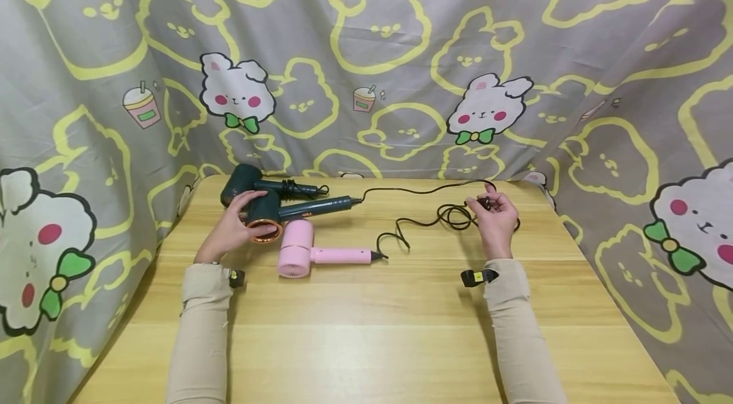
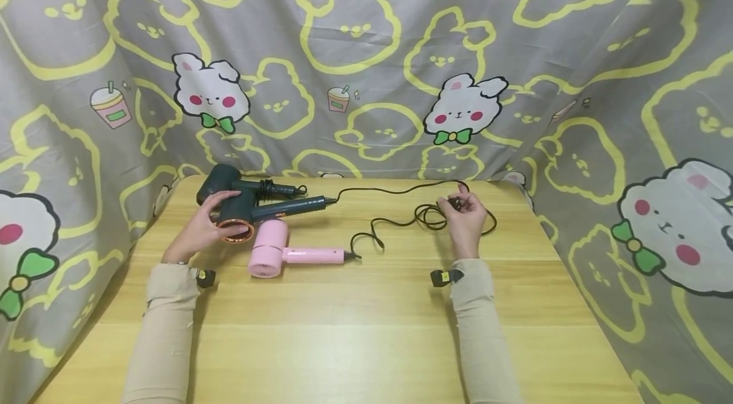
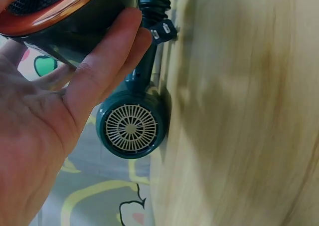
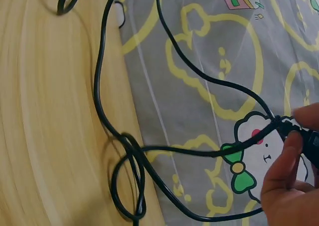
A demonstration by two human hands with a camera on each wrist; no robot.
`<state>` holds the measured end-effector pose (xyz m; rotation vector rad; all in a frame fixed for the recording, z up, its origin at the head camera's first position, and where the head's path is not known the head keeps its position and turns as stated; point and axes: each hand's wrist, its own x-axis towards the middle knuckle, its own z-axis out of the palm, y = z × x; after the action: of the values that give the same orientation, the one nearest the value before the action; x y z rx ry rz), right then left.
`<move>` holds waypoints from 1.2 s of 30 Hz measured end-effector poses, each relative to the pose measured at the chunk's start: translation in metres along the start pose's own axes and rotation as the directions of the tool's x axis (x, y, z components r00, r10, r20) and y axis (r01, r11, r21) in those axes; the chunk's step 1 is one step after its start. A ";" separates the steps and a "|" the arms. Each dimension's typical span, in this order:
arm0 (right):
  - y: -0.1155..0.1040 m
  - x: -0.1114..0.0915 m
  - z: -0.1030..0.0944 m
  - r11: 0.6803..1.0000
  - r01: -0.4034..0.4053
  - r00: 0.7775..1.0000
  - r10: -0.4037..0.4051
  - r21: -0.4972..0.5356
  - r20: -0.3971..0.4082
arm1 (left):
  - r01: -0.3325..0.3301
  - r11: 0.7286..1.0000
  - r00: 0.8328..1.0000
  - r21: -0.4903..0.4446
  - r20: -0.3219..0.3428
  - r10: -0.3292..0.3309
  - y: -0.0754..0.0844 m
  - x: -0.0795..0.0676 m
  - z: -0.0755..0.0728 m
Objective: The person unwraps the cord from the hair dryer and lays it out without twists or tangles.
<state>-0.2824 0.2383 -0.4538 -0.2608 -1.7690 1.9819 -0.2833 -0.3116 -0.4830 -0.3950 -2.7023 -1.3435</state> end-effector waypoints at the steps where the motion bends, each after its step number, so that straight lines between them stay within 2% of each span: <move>1: 0.000 0.000 -0.001 0.999 -0.008 1.000 0.009 -0.053 0.020 | 0.002 1.000 1.000 -0.005 0.001 -0.002 -0.001 -0.001 0.000; 5: -0.004 0.001 -0.009 0.962 -0.041 0.987 0.081 -0.270 0.138 | 0.022 1.000 1.000 -0.008 -0.003 -0.022 -0.004 -0.004 -0.004; 8: -0.008 0.003 -0.017 0.941 -0.059 0.967 0.137 -0.335 0.215 | 0.034 0.999 0.999 -0.001 -0.002 -0.034 -0.006 -0.007 -0.007; 11: -0.012 0.009 -0.028 0.967 -0.067 0.956 0.133 -0.246 0.260 | 0.040 0.999 0.999 0.009 -0.003 -0.040 -0.009 -0.010 -0.011; 14: -0.016 0.016 -0.041 0.997 -0.039 0.962 0.057 -0.071 0.267 | 0.039 0.999 0.999 0.018 -0.010 -0.039 -0.013 -0.013 -0.015; 17: -0.026 0.025 -0.049 0.992 0.033 0.978 -0.056 0.118 0.201 | 0.033 0.999 0.999 0.022 -0.016 -0.033 -0.018 -0.015 -0.017; 20: -0.038 0.031 -0.052 0.959 0.128 0.987 -0.148 0.251 0.060 | 0.051 0.998 0.999 0.025 -0.021 -0.050 -0.019 -0.020 -0.019; 23: -0.046 0.036 -0.055 0.902 0.226 0.974 -0.214 0.368 -0.075 | 0.099 0.995 0.995 0.022 -0.014 -0.098 -0.017 -0.027 -0.022; 25: -0.050 0.038 -0.056 0.870 0.283 0.958 -0.238 0.404 -0.158 | 0.133 0.991 0.991 0.022 -0.004 -0.133 -0.016 -0.031 -0.025; 27: -0.052 0.040 -0.059 0.848 0.330 0.940 -0.257 0.415 -0.223 | 0.150 0.988 0.989 0.028 -0.004 -0.150 -0.017 -0.034 -0.027; 29: -0.052 0.041 -0.061 0.844 0.370 0.921 -0.277 0.389 -0.275 | 0.154 0.987 0.988 0.042 -0.009 -0.154 -0.019 -0.037 -0.029; 34: -0.049 0.043 -0.067 0.861 0.434 0.876 -0.335 0.264 -0.348 | 0.155 0.984 0.988 0.088 -0.018 -0.154 -0.027 -0.044 -0.032; 36: -0.047 0.044 -0.069 0.879 0.437 0.864 -0.350 0.193 -0.363 | 0.156 0.983 0.988 0.095 -0.012 -0.156 -0.029 -0.045 -0.032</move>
<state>-0.2806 0.3223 -0.4112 -0.1033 -1.2154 1.7353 -0.2486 -0.3624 -0.4945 -0.1742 -2.8315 -1.2403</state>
